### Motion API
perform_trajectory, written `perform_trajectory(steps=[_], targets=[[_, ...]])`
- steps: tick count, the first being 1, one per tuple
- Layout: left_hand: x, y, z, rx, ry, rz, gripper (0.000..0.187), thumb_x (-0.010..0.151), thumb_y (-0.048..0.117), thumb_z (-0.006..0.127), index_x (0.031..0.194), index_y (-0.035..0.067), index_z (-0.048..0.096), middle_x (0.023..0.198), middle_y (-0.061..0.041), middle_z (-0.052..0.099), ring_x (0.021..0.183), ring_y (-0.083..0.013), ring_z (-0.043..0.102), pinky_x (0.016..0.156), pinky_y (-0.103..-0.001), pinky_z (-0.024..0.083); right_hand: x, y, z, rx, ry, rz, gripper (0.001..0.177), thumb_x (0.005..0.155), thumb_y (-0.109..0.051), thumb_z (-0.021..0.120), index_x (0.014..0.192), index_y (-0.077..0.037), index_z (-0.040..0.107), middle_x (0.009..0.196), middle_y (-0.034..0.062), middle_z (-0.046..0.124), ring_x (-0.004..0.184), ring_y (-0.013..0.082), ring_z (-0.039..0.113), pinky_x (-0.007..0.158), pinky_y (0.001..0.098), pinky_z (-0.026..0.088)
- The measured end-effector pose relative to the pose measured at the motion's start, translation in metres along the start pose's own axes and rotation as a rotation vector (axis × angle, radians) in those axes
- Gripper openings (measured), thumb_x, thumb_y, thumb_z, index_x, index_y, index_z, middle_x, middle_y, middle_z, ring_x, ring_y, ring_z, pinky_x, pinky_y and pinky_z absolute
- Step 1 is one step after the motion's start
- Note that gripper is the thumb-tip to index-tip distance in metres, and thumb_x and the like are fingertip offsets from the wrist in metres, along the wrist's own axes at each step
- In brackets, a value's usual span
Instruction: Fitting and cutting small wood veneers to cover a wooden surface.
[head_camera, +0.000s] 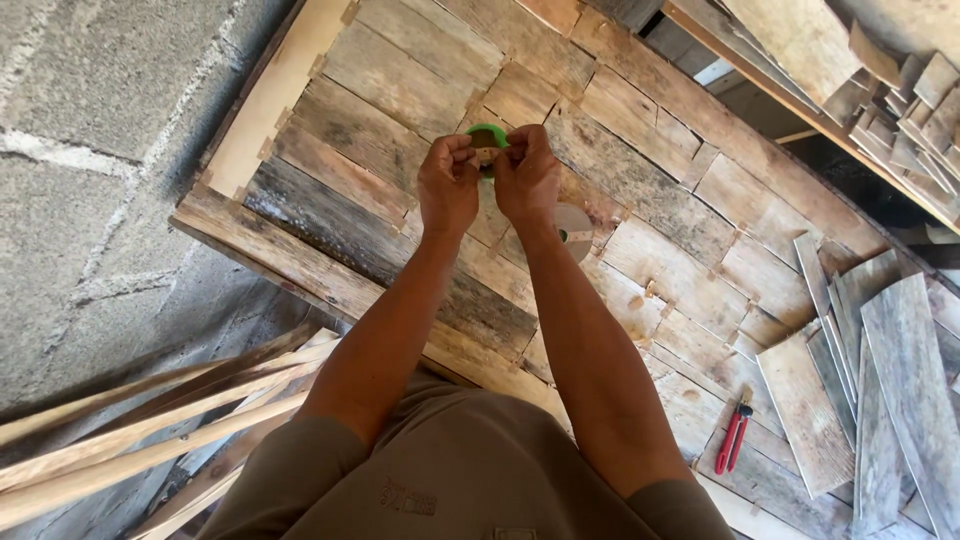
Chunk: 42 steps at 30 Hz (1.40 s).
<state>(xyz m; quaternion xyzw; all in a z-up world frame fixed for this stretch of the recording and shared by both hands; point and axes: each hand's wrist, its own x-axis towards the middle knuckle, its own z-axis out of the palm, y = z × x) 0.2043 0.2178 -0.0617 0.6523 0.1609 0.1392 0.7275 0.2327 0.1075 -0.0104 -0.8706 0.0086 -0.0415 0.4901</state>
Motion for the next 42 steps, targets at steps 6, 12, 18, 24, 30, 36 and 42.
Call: perform_trajectory(steps=[6,12,18,24,30,36,42], targets=[[0.006,-0.029,-0.004,-0.151,-0.067,-0.021,0.034,0.094,-0.01,0.053,0.127,-0.002,0.059,0.113,-0.013,0.069,0.101,-0.0174,0.069,0.085,-0.031,0.062,0.014,0.005,0.008,-0.243,-0.029,0.097,0.029,0.086,-0.003,0.072,0.11,-0.007,0.056,0.097,0.0119,0.074,0.085,0.0252,0.075,0.073,0.041,0.06],[0.001,-0.006,0.008,0.256,0.176,-0.031,0.032,0.101,0.017,0.071,0.128,0.003,0.062,0.123,-0.017,0.069,0.107,-0.0263,0.068,0.091,-0.041,0.058,0.018,-0.003,0.009,-0.279,-0.068,0.261,0.03,0.087,-0.005,0.071,0.113,-0.007,0.054,0.094,0.0113,0.074,0.083,0.0241,0.074,0.073,0.0419,0.061],[0.011,-0.018,0.029,0.334,0.222,-0.278,0.08,0.083,0.04,0.09,0.141,0.003,0.049,0.139,-0.019,0.055,0.127,-0.0332,0.053,0.102,-0.047,0.048,0.018,0.004,0.011,-0.271,-0.055,0.249,0.027,0.089,-0.004,0.068,0.112,-0.005,0.055,0.093,0.0097,0.072,0.08,0.0201,0.072,0.069,0.0395,0.061],[0.02,-0.044,0.034,0.133,0.272,-0.36,0.084,0.078,0.036,0.088,0.142,0.002,0.046,0.129,-0.017,0.063,0.119,-0.03,0.064,0.102,-0.041,0.054,0.019,0.012,0.014,-0.231,-0.054,0.204,0.03,0.086,0.001,0.069,0.111,-0.003,0.053,0.089,0.0096,0.069,0.077,0.0188,0.07,0.066,0.0372,0.061],[0.021,-0.046,0.038,0.189,0.301,-0.396,0.083,0.078,0.032,0.088,0.143,0.005,0.045,0.129,-0.013,0.063,0.114,-0.026,0.064,0.099,-0.039,0.055,0.01,0.021,0.01,-0.1,0.014,0.192,0.027,0.088,0.005,0.067,0.108,-0.002,0.051,0.089,0.0102,0.067,0.075,0.0169,0.067,0.064,0.0324,0.062],[0.011,-0.05,0.028,0.096,0.292,-0.202,0.068,0.091,0.038,0.081,0.141,0.005,0.05,0.127,-0.015,0.064,0.115,-0.027,0.063,0.097,-0.04,0.057,0.003,0.023,-0.001,0.076,0.092,0.089,0.029,0.094,0.003,0.072,0.111,-0.001,0.048,0.093,0.0105,0.067,0.081,0.0149,0.066,0.068,0.0295,0.059],[0.006,0.004,0.008,0.47,0.219,0.176,0.053,0.097,0.034,0.078,0.139,0.008,0.059,0.113,-0.007,0.074,0.101,-0.0228,0.062,0.082,-0.038,0.056,0.006,0.035,0.002,0.237,-0.016,0.011,0.03,0.096,0.005,0.07,0.115,-0.001,0.047,0.096,0.0114,0.068,0.087,0.0158,0.068,0.075,0.0284,0.059]])
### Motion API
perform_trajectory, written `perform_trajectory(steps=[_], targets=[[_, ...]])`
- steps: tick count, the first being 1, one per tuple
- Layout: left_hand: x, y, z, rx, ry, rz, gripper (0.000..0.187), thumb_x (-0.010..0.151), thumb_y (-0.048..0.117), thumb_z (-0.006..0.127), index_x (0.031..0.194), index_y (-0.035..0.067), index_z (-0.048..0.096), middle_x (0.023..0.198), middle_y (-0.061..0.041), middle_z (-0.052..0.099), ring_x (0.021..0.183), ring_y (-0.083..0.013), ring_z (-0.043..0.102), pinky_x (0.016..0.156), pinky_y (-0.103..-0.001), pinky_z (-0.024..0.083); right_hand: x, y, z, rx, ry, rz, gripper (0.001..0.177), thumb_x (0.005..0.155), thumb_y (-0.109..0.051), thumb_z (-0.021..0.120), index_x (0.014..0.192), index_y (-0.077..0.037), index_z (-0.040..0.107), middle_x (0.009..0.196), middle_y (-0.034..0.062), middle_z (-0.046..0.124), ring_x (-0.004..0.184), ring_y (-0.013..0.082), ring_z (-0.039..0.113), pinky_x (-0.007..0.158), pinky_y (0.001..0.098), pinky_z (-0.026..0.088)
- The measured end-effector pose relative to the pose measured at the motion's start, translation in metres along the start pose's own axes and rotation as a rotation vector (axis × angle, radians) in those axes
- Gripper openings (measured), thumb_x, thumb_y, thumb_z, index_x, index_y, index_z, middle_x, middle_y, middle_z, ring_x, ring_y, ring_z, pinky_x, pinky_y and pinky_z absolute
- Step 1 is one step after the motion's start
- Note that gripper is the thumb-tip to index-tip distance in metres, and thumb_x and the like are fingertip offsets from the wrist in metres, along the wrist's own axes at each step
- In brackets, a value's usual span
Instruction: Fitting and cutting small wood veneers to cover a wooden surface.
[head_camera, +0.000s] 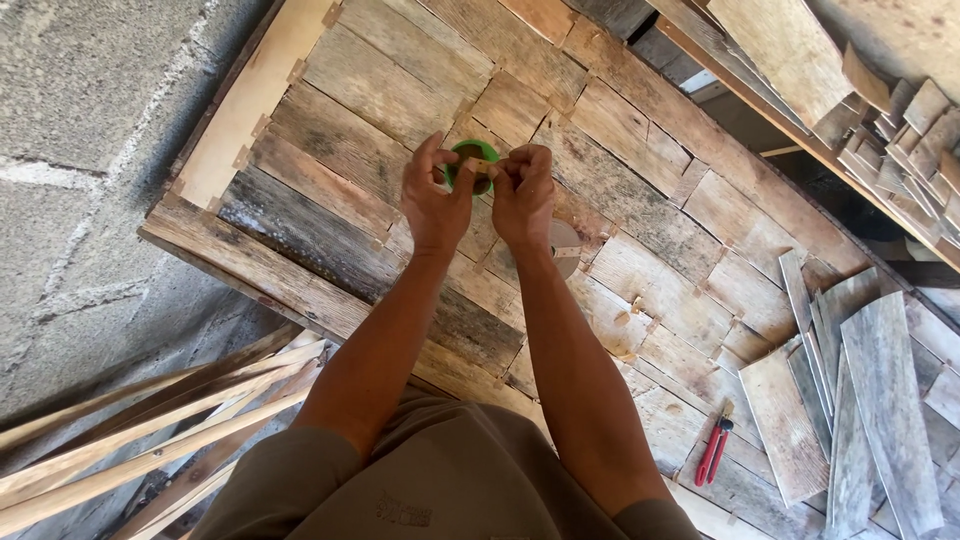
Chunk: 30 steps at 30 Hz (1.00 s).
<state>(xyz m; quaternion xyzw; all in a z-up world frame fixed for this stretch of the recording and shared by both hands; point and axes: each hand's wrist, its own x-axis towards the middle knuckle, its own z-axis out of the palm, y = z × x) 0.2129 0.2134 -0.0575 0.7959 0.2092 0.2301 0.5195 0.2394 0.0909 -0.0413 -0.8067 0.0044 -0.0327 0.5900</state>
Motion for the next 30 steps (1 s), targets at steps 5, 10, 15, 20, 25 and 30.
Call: perform_trajectory(steps=[5,10,15,20,25,30], targets=[[0.011,0.0,-0.003,-0.339,-0.277,-0.198,0.062,0.089,0.011,0.079,0.144,0.003,0.051,0.098,-0.005,0.075,0.078,-0.0123,0.063,0.068,-0.029,0.054,0.002,-0.013,0.002,-0.122,-0.027,0.049,0.031,0.094,0.005,0.071,0.115,-0.001,0.049,0.096,0.0119,0.07,0.088,0.0171,0.071,0.075,0.0308,0.06],[0.01,0.009,-0.002,-0.233,-0.225,-0.241,0.063,0.083,-0.003,0.077,0.141,0.001,0.052,0.089,-0.006,0.074,0.074,-0.0121,0.066,0.068,-0.029,0.056,0.002,-0.036,0.003,-0.296,-0.077,0.178,0.036,0.093,-0.002,0.072,0.12,-0.004,0.049,0.092,0.01,0.074,0.084,0.0193,0.074,0.072,0.0354,0.059],[0.006,0.001,0.008,-0.102,-0.178,-0.208,0.06,0.083,-0.001,0.075,0.139,0.002,0.053,0.088,-0.004,0.074,0.08,-0.0145,0.073,0.075,-0.033,0.061,0.0,-0.026,0.009,-0.493,0.011,0.125,0.041,0.091,-0.008,0.073,0.126,-0.005,0.052,0.107,0.0147,0.07,0.094,0.0268,0.071,0.077,0.0426,0.059],[0.0,-0.006,0.015,-0.076,-0.091,-0.099,0.06,0.085,0.002,0.079,0.139,0.001,0.052,0.083,-0.005,0.073,0.082,-0.0183,0.073,0.091,-0.039,0.06,0.001,0.004,0.021,-0.461,0.116,0.211,0.055,0.087,-0.033,0.084,0.126,-0.005,0.057,0.12,0.0179,0.065,0.102,0.0305,0.069,0.085,0.047,0.057],[0.0,-0.005,0.015,-0.094,-0.07,-0.07,0.053,0.085,-0.003,0.073,0.135,0.0,0.053,0.081,-0.006,0.071,0.078,-0.0201,0.071,0.094,-0.042,0.059,0.004,0.017,0.027,-0.364,0.103,0.253,0.046,0.084,-0.037,0.083,0.112,-0.004,0.069,0.108,0.0149,0.074,0.095,0.0283,0.074,0.082,0.0438,0.059],[0.003,0.0,0.013,-0.008,-0.089,-0.077,0.049,0.083,-0.005,0.071,0.128,0.001,0.054,0.081,-0.007,0.07,0.076,-0.0199,0.07,0.084,-0.042,0.059,0.008,0.024,0.027,-0.359,0.123,0.27,0.032,0.091,-0.031,0.075,0.108,-0.004,0.071,0.104,0.0142,0.074,0.09,0.0272,0.075,0.079,0.0425,0.059]])
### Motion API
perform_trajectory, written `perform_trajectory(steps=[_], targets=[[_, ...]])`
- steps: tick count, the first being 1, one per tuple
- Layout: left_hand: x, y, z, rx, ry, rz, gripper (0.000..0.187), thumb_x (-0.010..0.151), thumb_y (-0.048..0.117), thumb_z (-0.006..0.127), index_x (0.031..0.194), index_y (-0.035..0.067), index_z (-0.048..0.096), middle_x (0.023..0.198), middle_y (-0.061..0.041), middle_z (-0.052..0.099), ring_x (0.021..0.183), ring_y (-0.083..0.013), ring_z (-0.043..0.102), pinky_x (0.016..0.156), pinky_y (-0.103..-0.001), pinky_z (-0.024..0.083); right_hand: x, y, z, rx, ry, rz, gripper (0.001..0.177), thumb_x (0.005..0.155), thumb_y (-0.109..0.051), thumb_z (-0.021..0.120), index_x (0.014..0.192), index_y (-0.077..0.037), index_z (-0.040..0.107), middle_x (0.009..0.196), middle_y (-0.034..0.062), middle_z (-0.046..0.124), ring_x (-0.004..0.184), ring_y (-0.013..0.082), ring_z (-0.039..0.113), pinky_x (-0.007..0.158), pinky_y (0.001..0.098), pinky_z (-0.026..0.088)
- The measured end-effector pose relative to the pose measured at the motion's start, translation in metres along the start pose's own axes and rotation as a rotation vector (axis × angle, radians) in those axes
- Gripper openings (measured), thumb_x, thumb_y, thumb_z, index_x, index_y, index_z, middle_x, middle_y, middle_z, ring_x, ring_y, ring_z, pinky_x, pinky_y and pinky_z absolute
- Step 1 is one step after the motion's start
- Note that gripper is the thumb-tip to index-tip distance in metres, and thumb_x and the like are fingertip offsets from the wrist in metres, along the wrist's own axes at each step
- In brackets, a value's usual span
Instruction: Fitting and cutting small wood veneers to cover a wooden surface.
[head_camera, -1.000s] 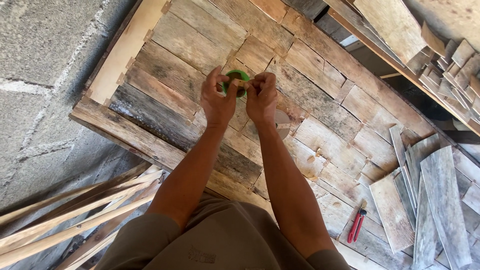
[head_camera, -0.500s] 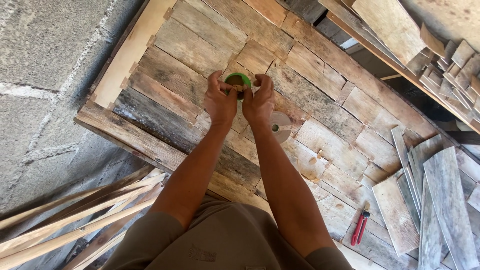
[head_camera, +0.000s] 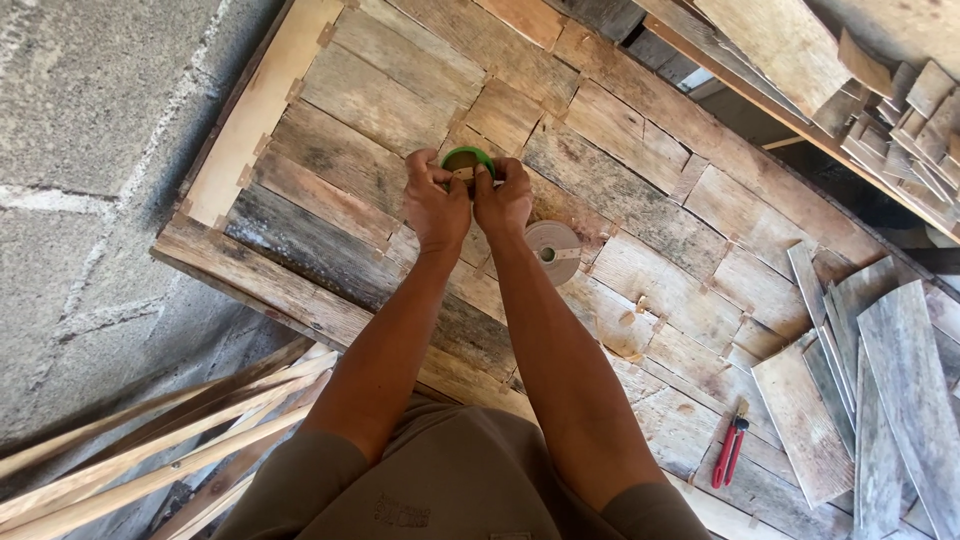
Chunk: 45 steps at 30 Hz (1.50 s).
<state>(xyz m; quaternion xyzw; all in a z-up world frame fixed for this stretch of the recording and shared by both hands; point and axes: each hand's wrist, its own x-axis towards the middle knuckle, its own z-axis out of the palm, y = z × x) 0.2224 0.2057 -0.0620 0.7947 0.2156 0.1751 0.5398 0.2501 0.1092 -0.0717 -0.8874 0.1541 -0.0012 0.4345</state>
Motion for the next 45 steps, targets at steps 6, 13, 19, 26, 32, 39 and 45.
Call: perform_trajectory(steps=[6,13,19,26,32,39,45], targets=[[-0.008,0.001,-0.009,-0.211,-0.004,-0.066,0.047,0.086,-0.007,0.071,0.129,0.001,0.054,0.09,-0.006,0.071,0.076,-0.014,0.068,0.066,-0.028,0.054,-0.01,-0.007,-0.025,0.101,0.076,-0.183,0.025,0.097,-0.026,0.072,0.11,-0.005,0.073,0.1,0.0109,0.072,0.082,0.0195,0.071,0.072,0.0353,0.059],[-0.055,0.024,-0.001,-0.539,-0.132,-0.128,0.047,0.094,-0.004,0.074,0.135,-0.001,0.05,0.094,-0.004,0.069,0.072,-0.0063,0.057,0.061,-0.021,0.045,-0.036,0.021,-0.068,0.502,-0.219,-0.121,0.02,0.1,-0.019,0.075,0.108,0.0,0.074,0.088,0.0011,0.07,0.074,0.0062,0.056,0.064,0.0223,0.048],[-0.097,0.04,0.038,-0.674,-0.269,-0.149,0.045,0.096,-0.003,0.073,0.135,-0.002,0.049,0.097,-0.005,0.069,0.078,-0.0066,0.058,0.067,-0.021,0.047,-0.041,0.072,-0.108,0.663,-0.106,-0.068,0.013,0.099,-0.012,0.075,0.103,0.0,0.071,0.088,-0.0017,0.07,0.076,0.0031,0.058,0.067,0.0199,0.048],[-0.136,0.054,0.089,-0.523,-0.461,-0.162,0.045,0.096,0.005,0.072,0.135,0.001,0.05,0.106,-0.007,0.071,0.077,-0.0077,0.059,0.069,-0.023,0.051,-0.038,0.122,-0.186,0.542,-0.011,-0.039,0.008,0.099,-0.011,0.073,0.102,-0.003,0.072,0.086,-0.0036,0.07,0.076,0.0032,0.059,0.068,0.019,0.05],[-0.14,0.067,0.14,-0.061,-0.567,0.317,0.038,0.095,0.014,0.078,0.128,0.007,0.061,0.121,-0.012,0.067,0.1,-0.0242,0.068,0.086,-0.04,0.057,-0.008,0.174,-0.266,0.263,0.142,-0.003,0.011,0.099,-0.012,0.076,0.101,-0.002,0.074,0.083,0.0019,0.071,0.073,0.0073,0.057,0.066,0.0239,0.048],[-0.121,0.067,0.226,0.533,-0.789,0.867,0.067,0.095,0.029,0.073,0.149,-0.001,0.046,0.16,-0.02,0.035,0.149,-0.0391,0.03,0.122,-0.049,0.028,0.053,0.201,-0.325,0.04,0.129,-0.01,0.008,0.095,-0.011,0.075,0.098,-0.003,0.074,0.094,0.0093,0.078,0.087,0.0179,0.075,0.077,0.0297,0.058],[-0.112,0.052,0.26,0.724,-0.833,0.921,0.087,0.098,0.051,0.062,0.16,-0.001,0.031,0.171,-0.019,0.015,0.158,-0.0367,0.012,0.128,-0.051,0.011,0.096,0.189,-0.331,-0.042,-0.009,-0.034,0.007,0.095,-0.01,0.073,0.098,-0.004,0.073,0.099,0.0117,0.079,0.098,0.0227,0.077,0.08,0.0345,0.061]])
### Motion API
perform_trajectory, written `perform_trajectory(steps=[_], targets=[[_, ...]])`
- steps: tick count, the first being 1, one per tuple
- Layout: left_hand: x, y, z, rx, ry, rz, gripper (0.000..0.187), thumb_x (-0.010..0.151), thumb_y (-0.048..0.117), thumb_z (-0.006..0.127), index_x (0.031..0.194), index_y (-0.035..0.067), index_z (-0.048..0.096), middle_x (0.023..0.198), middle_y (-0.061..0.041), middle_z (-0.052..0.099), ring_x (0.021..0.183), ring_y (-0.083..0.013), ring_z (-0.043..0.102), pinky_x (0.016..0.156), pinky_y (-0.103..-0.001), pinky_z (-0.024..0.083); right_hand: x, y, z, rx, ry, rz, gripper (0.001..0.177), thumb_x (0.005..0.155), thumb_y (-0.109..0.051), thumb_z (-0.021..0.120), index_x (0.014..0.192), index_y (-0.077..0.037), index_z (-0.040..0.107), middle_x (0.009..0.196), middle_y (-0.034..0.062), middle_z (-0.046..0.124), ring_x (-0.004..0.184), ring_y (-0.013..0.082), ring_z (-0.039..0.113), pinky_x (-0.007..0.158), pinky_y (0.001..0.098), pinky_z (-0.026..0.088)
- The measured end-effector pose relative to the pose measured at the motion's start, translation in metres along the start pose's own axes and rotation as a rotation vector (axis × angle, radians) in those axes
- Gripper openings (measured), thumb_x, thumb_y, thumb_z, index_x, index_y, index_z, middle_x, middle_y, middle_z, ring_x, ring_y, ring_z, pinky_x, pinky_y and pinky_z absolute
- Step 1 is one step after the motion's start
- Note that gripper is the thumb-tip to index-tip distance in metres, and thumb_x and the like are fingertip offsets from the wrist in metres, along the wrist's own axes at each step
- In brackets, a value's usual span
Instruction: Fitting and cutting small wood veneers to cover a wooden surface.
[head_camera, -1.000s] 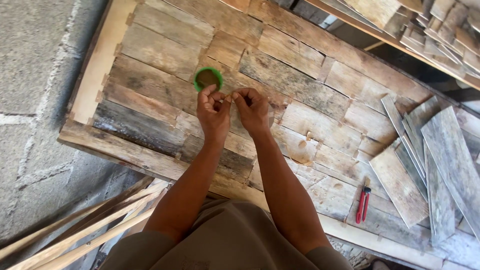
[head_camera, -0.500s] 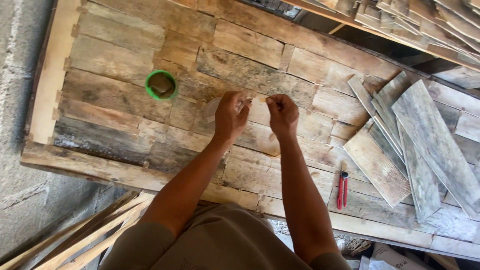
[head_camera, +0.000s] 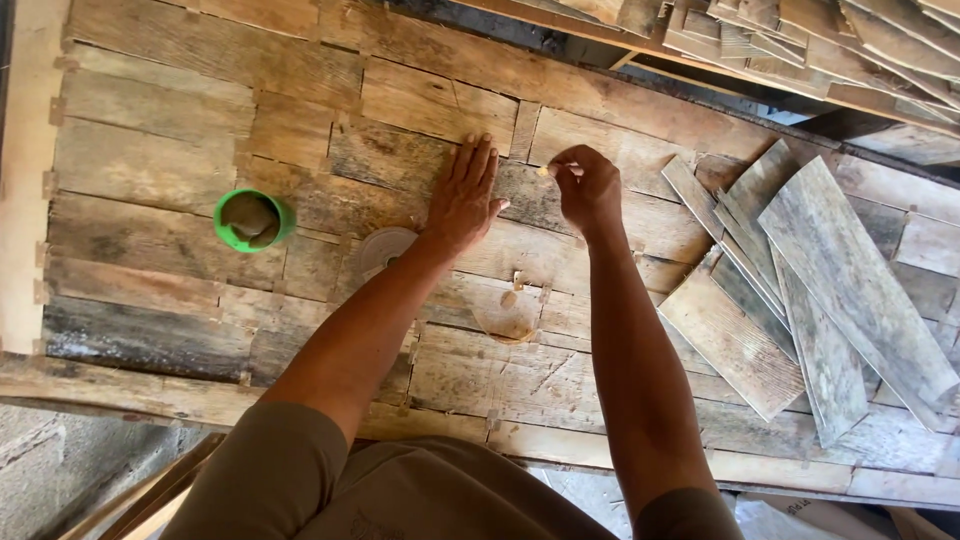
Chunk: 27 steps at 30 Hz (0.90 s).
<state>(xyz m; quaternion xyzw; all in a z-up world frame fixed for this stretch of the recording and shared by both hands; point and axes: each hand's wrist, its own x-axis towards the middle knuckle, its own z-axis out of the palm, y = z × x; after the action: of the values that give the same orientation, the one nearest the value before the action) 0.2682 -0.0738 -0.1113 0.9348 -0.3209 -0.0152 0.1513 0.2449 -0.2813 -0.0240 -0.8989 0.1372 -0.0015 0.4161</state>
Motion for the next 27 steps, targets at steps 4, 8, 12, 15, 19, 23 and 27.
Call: perform_trajectory(steps=[4,8,12,15,19,23,27], targets=[[0.002,-0.004,0.003,-0.035,-0.038,-0.022,0.091,0.098,0.056,0.058,0.16,-0.003,0.03,0.17,-0.019,0.018,0.158,-0.0351,0.012,0.128,-0.05,0.008,0.025,0.01,0.012,-0.026,-0.116,-0.02,0.008,0.099,-0.012,0.069,0.1,-0.006,0.074,0.101,0.011,0.078,0.095,0.0224,0.078,0.08,0.0347,0.064],[0.002,-0.007,0.002,-0.026,0.012,0.002,0.089,0.102,0.056,0.058,0.161,-0.003,0.031,0.171,-0.02,0.02,0.159,-0.0343,0.014,0.13,-0.049,0.009,0.037,-0.012,0.016,-0.103,-0.146,-0.05,0.007,0.095,-0.012,0.074,0.096,-0.005,0.075,0.097,0.013,0.078,0.09,0.0243,0.077,0.078,0.038,0.062],[0.003,-0.009,0.002,-0.036,0.011,-0.003,0.085,0.102,0.056,0.056,0.16,-0.003,0.034,0.17,-0.02,0.022,0.158,-0.0341,0.016,0.13,-0.048,0.011,0.05,-0.029,0.025,-0.217,-0.263,-0.046,0.006,0.092,-0.011,0.074,0.093,-0.006,0.076,0.106,0.0121,0.075,0.095,0.0238,0.073,0.083,0.0387,0.06],[0.004,-0.011,-0.002,-0.053,-0.01,0.0,0.083,0.104,0.056,0.054,0.159,-0.004,0.035,0.169,-0.02,0.022,0.158,-0.0349,0.017,0.13,-0.046,0.012,0.061,-0.034,0.034,-0.313,-0.348,0.07,0.008,0.092,-0.016,0.076,0.092,-0.009,0.078,0.112,0.0093,0.073,0.096,0.0237,0.071,0.084,0.0386,0.058],[0.004,-0.015,0.001,-0.073,-0.024,0.024,0.082,0.104,0.054,0.053,0.16,-0.003,0.033,0.169,-0.02,0.022,0.157,-0.0349,0.018,0.13,-0.046,0.013,0.07,-0.03,0.041,-0.321,-0.383,0.161,0.008,0.093,-0.018,0.074,0.094,-0.011,0.078,0.116,0.0072,0.072,0.096,0.0227,0.072,0.086,0.0372,0.059],[0.001,-0.017,-0.002,-0.075,-0.002,0.038,0.079,0.105,0.053,0.052,0.161,-0.001,0.032,0.171,-0.018,0.021,0.158,-0.0336,0.017,0.131,-0.044,0.012,0.072,-0.032,0.041,-0.366,-0.372,0.128,0.012,0.094,-0.021,0.075,0.093,-0.009,0.077,0.114,0.0089,0.072,0.095,0.0244,0.07,0.085,0.04,0.057],[0.001,-0.017,-0.002,-0.106,-0.011,0.041,0.079,0.106,0.051,0.052,0.162,-0.001,0.03,0.171,-0.017,0.02,0.159,-0.0329,0.015,0.131,-0.043,0.011,0.074,-0.024,0.045,-0.421,-0.371,0.042,0.011,0.094,-0.019,0.075,0.093,-0.008,0.078,0.108,0.0101,0.073,0.092,0.0251,0.07,0.084,0.0409,0.056]])
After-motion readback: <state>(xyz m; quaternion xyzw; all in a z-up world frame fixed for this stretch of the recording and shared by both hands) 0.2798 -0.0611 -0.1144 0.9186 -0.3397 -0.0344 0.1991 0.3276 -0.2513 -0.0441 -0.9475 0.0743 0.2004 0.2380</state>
